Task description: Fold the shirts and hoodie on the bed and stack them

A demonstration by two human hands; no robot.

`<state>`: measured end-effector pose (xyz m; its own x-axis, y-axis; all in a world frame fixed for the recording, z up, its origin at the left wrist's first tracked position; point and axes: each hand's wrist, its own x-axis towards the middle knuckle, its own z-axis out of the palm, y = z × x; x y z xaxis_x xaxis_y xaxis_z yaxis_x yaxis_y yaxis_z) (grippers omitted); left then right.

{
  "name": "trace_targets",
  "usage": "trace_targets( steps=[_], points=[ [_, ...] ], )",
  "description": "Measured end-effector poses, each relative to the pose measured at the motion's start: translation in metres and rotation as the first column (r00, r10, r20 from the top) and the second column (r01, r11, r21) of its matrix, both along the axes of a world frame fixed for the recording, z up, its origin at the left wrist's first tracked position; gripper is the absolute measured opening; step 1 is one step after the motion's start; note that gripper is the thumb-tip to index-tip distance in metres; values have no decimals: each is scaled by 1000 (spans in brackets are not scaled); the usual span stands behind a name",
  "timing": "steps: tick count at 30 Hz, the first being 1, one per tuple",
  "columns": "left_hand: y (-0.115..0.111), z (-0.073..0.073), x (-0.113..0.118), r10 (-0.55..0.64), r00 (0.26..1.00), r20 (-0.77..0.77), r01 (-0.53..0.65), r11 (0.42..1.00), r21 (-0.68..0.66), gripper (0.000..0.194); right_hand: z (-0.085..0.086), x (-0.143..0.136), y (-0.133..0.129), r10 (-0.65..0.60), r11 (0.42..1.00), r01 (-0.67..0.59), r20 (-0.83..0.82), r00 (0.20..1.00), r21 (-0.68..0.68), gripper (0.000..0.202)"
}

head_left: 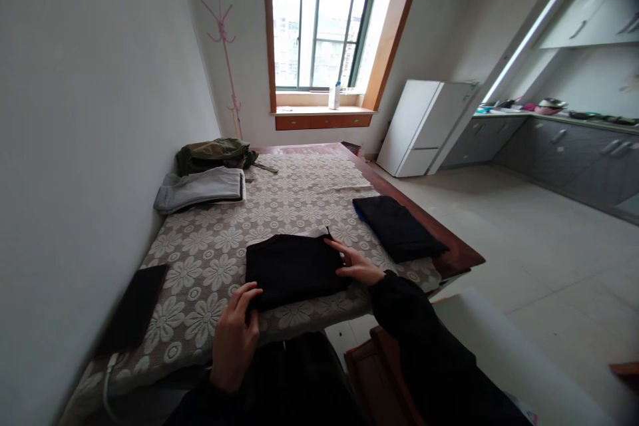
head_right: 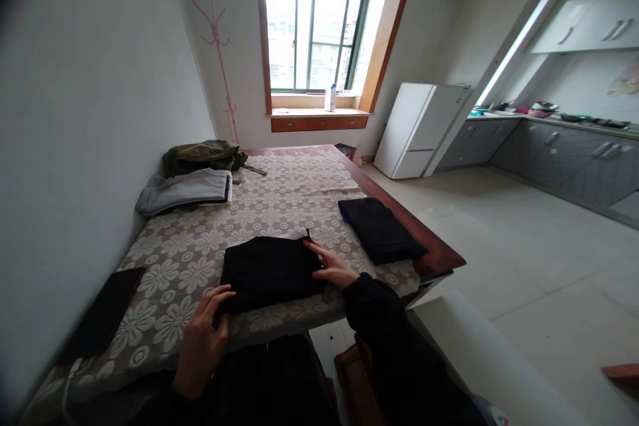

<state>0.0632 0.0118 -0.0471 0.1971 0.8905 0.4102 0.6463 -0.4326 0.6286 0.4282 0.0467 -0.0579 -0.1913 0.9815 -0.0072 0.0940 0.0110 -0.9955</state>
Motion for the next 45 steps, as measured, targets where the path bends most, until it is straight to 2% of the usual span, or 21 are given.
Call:
trace_targets(
  steps=[5, 11, 15, 18, 21, 24, 30, 38, 45],
  points=[
    [2, 1, 0, -15, 1000, 12, 15, 1000, -3, 33, 1, -1, 1, -2, 999, 1, -22, 1000, -32, 91],
    [2, 3, -2, -26, 999, -37, 24, 998, -57, 34, 0, -2, 1, -8, 1000, 8, 34, 999, 3, 90],
    [2, 3, -3, -10, 997, 74, 13, 999, -51, 24, 1, -4, -1, -5, 1000, 5, 6, 1000, -24, 90],
    [0, 5, -2, 50, 991, 124, -45, 998, -45, 19, 2, -7, -3, -7, 999, 7, -9, 1000, -40, 89],
    [-3, 6, -3, 119, 991, 69, -117, 993, -35, 17, 3, -9, -4, -9, 999, 10, 4, 1000, -37, 91],
    [-5, 6, -5, 137, 989, -50, -139, 990, -33, 17, 4, -9, -4, -11, 1000, 12, 22, 1000, -28, 93],
    [-4, 11, -11, 104, 986, -132, -111, 993, -48, 15, 4, -9, -3, -3, 1000, 4, 18, 1000, -30, 92],
    [-1, 11, -20, 48, 998, -32, -50, 995, -85, 11, 4, -11, -3, -18, 1000, 18, 18, 1000, -7, 92],
    [1, 11, -25, 18, 999, -34, -20, 998, -58, 9, 2, -9, -2, -5, 1000, 4, 4, 1000, 19, 93]
  ],
)
